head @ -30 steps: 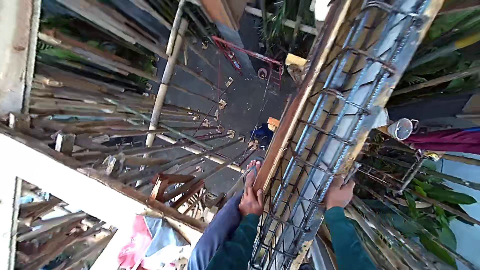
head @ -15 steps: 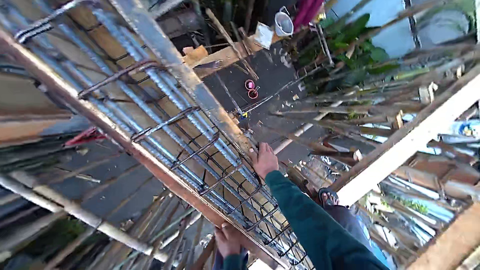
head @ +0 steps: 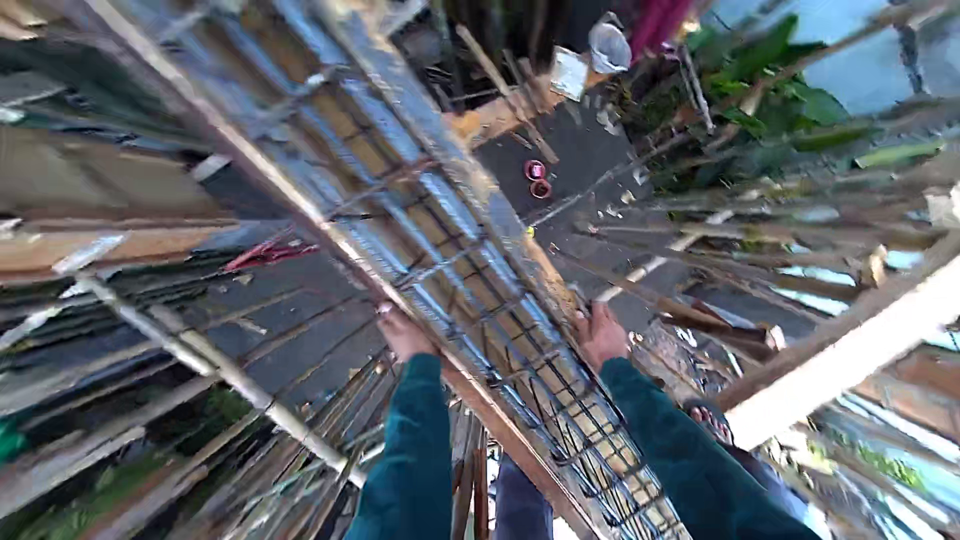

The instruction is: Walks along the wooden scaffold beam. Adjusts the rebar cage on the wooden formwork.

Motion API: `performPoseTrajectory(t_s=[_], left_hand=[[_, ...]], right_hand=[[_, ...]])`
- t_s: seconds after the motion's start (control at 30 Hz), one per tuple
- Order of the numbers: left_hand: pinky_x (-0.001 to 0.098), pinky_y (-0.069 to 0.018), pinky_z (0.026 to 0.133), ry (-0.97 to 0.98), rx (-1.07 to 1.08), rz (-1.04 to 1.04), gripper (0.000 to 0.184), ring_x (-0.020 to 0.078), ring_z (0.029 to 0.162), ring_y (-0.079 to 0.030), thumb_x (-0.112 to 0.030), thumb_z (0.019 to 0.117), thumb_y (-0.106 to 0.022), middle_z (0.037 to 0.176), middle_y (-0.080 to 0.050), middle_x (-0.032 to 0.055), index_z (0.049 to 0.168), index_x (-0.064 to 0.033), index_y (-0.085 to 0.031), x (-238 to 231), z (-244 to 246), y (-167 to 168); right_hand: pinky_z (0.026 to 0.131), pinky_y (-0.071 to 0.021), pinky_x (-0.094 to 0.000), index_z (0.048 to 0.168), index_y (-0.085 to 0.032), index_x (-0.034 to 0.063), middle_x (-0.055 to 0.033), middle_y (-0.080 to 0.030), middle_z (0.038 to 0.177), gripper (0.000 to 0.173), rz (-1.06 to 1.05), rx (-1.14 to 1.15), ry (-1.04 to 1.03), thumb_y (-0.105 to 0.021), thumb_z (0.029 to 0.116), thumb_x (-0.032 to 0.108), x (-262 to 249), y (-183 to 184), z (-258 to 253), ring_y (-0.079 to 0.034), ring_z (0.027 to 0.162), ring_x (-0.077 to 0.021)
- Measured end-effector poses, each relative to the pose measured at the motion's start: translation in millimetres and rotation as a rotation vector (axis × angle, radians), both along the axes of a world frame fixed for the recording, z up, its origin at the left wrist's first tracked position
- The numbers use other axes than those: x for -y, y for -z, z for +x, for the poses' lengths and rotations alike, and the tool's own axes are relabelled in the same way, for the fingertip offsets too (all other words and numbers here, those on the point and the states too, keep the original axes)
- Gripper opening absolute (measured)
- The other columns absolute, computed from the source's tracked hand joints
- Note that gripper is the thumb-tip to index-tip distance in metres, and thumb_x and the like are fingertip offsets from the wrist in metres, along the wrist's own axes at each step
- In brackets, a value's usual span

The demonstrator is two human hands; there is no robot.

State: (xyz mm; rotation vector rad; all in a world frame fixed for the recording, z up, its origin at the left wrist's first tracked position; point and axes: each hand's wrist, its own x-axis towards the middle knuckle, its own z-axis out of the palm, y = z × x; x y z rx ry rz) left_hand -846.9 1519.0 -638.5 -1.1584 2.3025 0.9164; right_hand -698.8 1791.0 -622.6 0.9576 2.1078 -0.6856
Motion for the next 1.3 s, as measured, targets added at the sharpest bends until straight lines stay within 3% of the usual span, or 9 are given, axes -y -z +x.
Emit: performPoseTrajectory(t_s=[0.07, 0.2, 0.53, 0.83, 0.97, 1.07, 1.13, 1.23, 1.3], left_hand=[[0.0603, -0.0404, 0.113, 0.056, 0.062, -0.035, 0.070, 0.0427, 0.136, -0.053, -0.052, 0.1111, -0.017, 0.145, -0.054, 0.0289, 0.155, -0.0032, -0.039, 7, -1, 4], [0.0612, -0.0440, 0.108, 0.085, 0.101, -0.067, 0.066, 0.0418, 0.129, -0.059, -0.051, 0.1110, -0.020, 0.133, -0.064, 0.0263, 0.151, -0.0067, -0.047, 8, -6, 3], [0.0584, -0.0481, 0.104, 0.066, 0.151, 0.018, 0.065, 0.0379, 0.123, -0.064, -0.051, 0.1099, -0.024, 0.131, -0.067, 0.0223, 0.153, -0.0065, -0.043, 16, -12, 1], [0.0560, -0.0486, 0.104, 0.069, 0.205, 0.026, 0.065, 0.0361, 0.121, -0.066, -0.051, 0.1095, -0.024, 0.126, -0.069, 0.0205, 0.152, -0.0072, -0.045, 17, -16, 0], [0.0570, -0.0483, 0.104, 0.074, 0.231, 0.028, 0.065, 0.0365, 0.121, -0.066, -0.051, 0.1093, -0.025, 0.126, -0.069, 0.0205, 0.154, -0.0082, -0.044, 18, -17, -1], [0.0576, -0.0489, 0.102, 0.072, 0.249, 0.031, 0.066, 0.0367, 0.120, -0.066, -0.054, 0.1084, -0.026, 0.126, -0.070, 0.0199, 0.153, -0.0094, -0.046, 18, -18, -1], [0.0574, -0.0486, 0.103, 0.067, 0.250, 0.040, 0.066, 0.0376, 0.120, -0.066, -0.053, 0.1086, -0.026, 0.126, -0.069, 0.0209, 0.154, -0.0087, -0.044, 19, -20, -2], [0.0575, -0.0500, 0.100, 0.071, 0.242, 0.043, 0.066, 0.0380, 0.117, -0.067, -0.053, 0.1081, -0.026, 0.122, -0.071, 0.0208, 0.153, -0.0080, -0.046, 20, -19, -3], [0.0583, -0.0500, 0.100, 0.064, 0.245, 0.060, 0.067, 0.0386, 0.117, -0.067, -0.054, 0.1077, -0.026, 0.122, -0.071, 0.0205, 0.152, -0.0082, -0.047, 20, -19, -2]], right_hand=[[0.106, -0.0485, -0.0576, 0.145, -0.054, 0.0038, -0.0210, -0.059, 0.142, 0.057, 0.045, -0.039, -0.018, -0.041, 0.1066, 0.045, 3, 3, 1, -0.059, 0.129, -0.0382], [0.106, -0.0478, -0.0583, 0.141, -0.054, -0.0033, -0.0259, -0.060, 0.138, 0.059, 0.100, -0.127, -0.047, -0.037, 0.1060, 0.041, 7, 6, 1, -0.060, 0.127, -0.0415], [0.104, -0.0461, -0.0643, 0.140, -0.053, -0.0087, -0.0306, -0.062, 0.134, 0.067, 0.210, -0.237, -0.095, -0.031, 0.1042, 0.043, 17, 11, 3, -0.062, 0.123, -0.0471], [0.102, -0.0475, -0.0630, 0.139, -0.053, -0.0103, -0.0316, -0.063, 0.130, 0.067, 0.261, -0.269, -0.108, -0.032, 0.1039, 0.043, 24, 14, 3, -0.063, 0.121, -0.0471], [0.108, -0.0446, -0.0607, 0.148, -0.042, -0.0100, -0.0322, -0.060, 0.136, 0.069, 0.165, -0.230, -0.092, -0.032, 0.1052, 0.044, 21, 6, 2, -0.060, 0.127, -0.0460], [0.115, -0.0396, -0.0566, 0.153, -0.036, -0.0079, -0.0326, -0.055, 0.142, 0.062, 0.009, -0.183, 0.014, -0.040, 0.1075, 0.034, 13, -7, -8, -0.054, 0.134, -0.0429], [0.109, -0.0440, -0.0560, 0.151, -0.039, -0.0063, -0.0315, -0.058, 0.136, 0.053, -0.019, -0.200, 0.080, -0.044, 0.1088, 0.025, 10, -13, -27, -0.059, 0.125, -0.0399], [0.085, -0.0528, -0.0487, 0.148, -0.042, -0.0036, -0.0231, -0.062, 0.114, 0.048, -0.051, -0.273, 0.182, -0.043, 0.1104, 0.026, 8, -13, -72, -0.063, 0.094, -0.0288], [0.084, -0.0524, -0.0427, 0.151, -0.036, -0.0028, -0.0198, -0.060, 0.113, 0.051, -0.092, -0.310, 0.216, -0.040, 0.1116, 0.029, 12, -8, -114, -0.061, 0.092, -0.0236]])
